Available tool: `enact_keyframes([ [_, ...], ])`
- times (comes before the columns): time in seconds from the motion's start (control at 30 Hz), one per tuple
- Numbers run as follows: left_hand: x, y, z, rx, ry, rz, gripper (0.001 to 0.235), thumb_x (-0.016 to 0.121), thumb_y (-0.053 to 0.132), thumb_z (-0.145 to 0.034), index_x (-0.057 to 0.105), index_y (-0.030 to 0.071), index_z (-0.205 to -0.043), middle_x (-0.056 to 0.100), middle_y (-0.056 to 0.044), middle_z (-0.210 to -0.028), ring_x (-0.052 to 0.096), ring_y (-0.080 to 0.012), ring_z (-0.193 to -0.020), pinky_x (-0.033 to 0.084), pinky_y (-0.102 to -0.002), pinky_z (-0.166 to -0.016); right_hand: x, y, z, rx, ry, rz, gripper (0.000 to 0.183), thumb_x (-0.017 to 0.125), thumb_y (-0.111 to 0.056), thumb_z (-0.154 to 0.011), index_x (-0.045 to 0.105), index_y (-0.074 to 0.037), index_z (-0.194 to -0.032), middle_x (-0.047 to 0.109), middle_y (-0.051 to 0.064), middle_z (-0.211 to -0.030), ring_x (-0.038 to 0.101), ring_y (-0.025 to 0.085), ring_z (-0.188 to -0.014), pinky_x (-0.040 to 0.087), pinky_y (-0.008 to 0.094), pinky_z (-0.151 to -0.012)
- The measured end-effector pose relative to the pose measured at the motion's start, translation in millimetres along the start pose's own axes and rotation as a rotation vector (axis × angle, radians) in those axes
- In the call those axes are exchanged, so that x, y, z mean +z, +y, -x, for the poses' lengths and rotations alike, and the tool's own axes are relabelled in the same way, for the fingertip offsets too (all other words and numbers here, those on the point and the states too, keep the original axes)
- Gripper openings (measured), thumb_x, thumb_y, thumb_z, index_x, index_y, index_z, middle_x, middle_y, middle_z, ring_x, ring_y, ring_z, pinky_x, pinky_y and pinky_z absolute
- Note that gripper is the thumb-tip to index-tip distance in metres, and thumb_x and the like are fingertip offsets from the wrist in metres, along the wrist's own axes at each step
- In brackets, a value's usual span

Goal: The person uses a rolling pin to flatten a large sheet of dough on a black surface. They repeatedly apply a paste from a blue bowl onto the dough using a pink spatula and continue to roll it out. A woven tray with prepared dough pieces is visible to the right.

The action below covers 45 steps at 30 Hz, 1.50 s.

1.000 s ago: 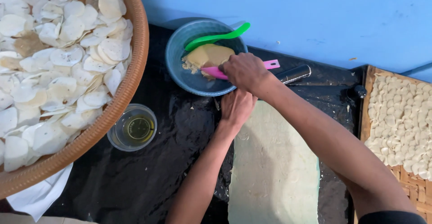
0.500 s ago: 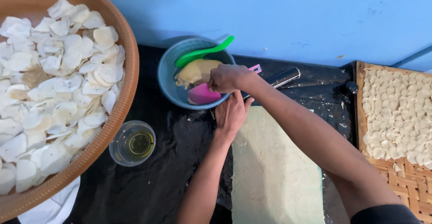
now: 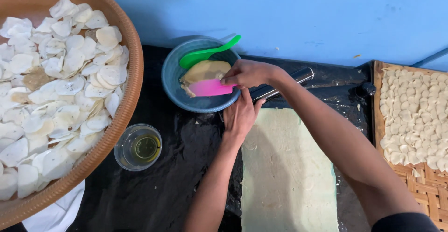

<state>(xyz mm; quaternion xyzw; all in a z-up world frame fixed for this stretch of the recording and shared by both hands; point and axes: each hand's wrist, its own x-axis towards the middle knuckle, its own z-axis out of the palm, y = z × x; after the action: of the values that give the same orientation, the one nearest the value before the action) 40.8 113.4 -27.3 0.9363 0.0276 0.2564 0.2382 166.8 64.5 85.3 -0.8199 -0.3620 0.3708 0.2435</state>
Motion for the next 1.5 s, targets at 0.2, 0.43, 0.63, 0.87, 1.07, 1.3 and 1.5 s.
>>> enact_keyframes([
  [0.2, -9.9, 4.2, -3.0, 0.009, 0.068, 0.007, 0.087, 0.083, 0.049, -0.08, 0.046, -0.005, -0.138, 0.069, -0.026, -0.11, 0.068, -0.0404, -0.096, 0.055, -0.047, -0.08, -10.0, 3.0, 78.5, 0.017, 0.202, -0.068, 0.044, 0.061, -0.045, -0.099, 0.08, -0.005, -0.101, 0.055, -0.002, -0.061, 0.047, 0.006, -0.058, 0.04, 0.028, -0.055],
  [0.43, -16.6, 7.7, -3.3, -0.033, -0.099, -0.001, 0.105, 0.079, 0.05, -0.087, 0.024, -0.008, -0.155, 0.067, -0.025, -0.126, 0.067, -0.0417, -0.109, 0.054, -0.047, -0.087, 22.9, 108.6, 241.8, 0.191, 0.537, -0.161, 0.04, 0.06, -0.038, -0.104, 0.078, -0.003, -0.109, 0.057, 0.0, -0.066, 0.048, 0.009, -0.063, 0.043, 0.03, -0.055],
  [0.63, -18.5, 7.1, -3.1, 0.043, -0.023, 0.011, 0.106, 0.079, 0.048, -0.089, 0.02, -0.009, -0.156, 0.062, -0.021, -0.141, 0.062, -0.0412, -0.125, 0.051, -0.045, -0.1, 84.8, 161.6, 327.9, 0.551, 0.657, 0.037, 0.04, 0.059, -0.038, -0.099, 0.077, -0.009, -0.12, 0.07, 0.008, -0.064, 0.062, 0.016, -0.056, 0.05, 0.034, -0.056],
  [0.87, -21.6, 9.3, 1.3, 0.05, -0.052, 0.024, 0.104, 0.08, 0.043, -0.094, 0.017, -0.008, -0.159, 0.059, -0.024, -0.145, 0.058, -0.0416, -0.132, 0.048, -0.047, -0.105, 123.1, 156.2, 335.6, 0.591, 0.699, 0.033, 0.035, 0.063, -0.037, -0.097, 0.074, -0.016, -0.122, 0.076, 0.011, -0.071, 0.074, 0.026, -0.06, 0.057, 0.038, -0.062],
  [1.07, -25.1, 13.2, -2.5, 0.009, -0.085, 0.022, 0.106, 0.08, 0.043, -0.093, 0.014, -0.007, -0.159, 0.059, -0.023, -0.146, 0.057, -0.0421, -0.131, 0.045, -0.048, -0.106, 136.7, 157.6, 330.7, 0.415, 0.843, 0.529, 0.034, 0.064, -0.028, -0.097, 0.07, -0.022, -0.131, 0.073, 0.009, -0.089, 0.07, 0.031, -0.066, 0.056, 0.044, -0.057],
  [1.3, -24.8, 12.9, -1.1, 0.022, -0.099, 0.005, 0.109, 0.08, 0.043, -0.094, 0.01, -0.007, -0.161, 0.059, -0.025, -0.147, 0.057, -0.041, -0.132, 0.048, -0.046, -0.104, 141.6, 136.1, 327.2, 0.45, 0.972, 0.443, 0.047, 0.065, -0.019, -0.098, 0.06, -0.015, -0.144, 0.066, 0.012, -0.088, 0.066, 0.033, -0.064, 0.053, 0.048, -0.056],
  [1.5, -24.5, 13.2, -2.9, 0.145, -0.078, -0.165, 0.097, 0.079, 0.047, -0.093, 0.029, -0.002, -0.16, 0.063, -0.026, -0.136, 0.059, -0.0442, -0.126, 0.05, -0.05, -0.101, 160.4, 155.7, 277.9, 0.331, 1.061, 0.227, 0.027, 0.079, -0.03, -0.089, 0.068, -0.005, -0.092, 0.066, 0.01, -0.089, 0.068, 0.032, -0.068, 0.055, 0.045, -0.062],
])
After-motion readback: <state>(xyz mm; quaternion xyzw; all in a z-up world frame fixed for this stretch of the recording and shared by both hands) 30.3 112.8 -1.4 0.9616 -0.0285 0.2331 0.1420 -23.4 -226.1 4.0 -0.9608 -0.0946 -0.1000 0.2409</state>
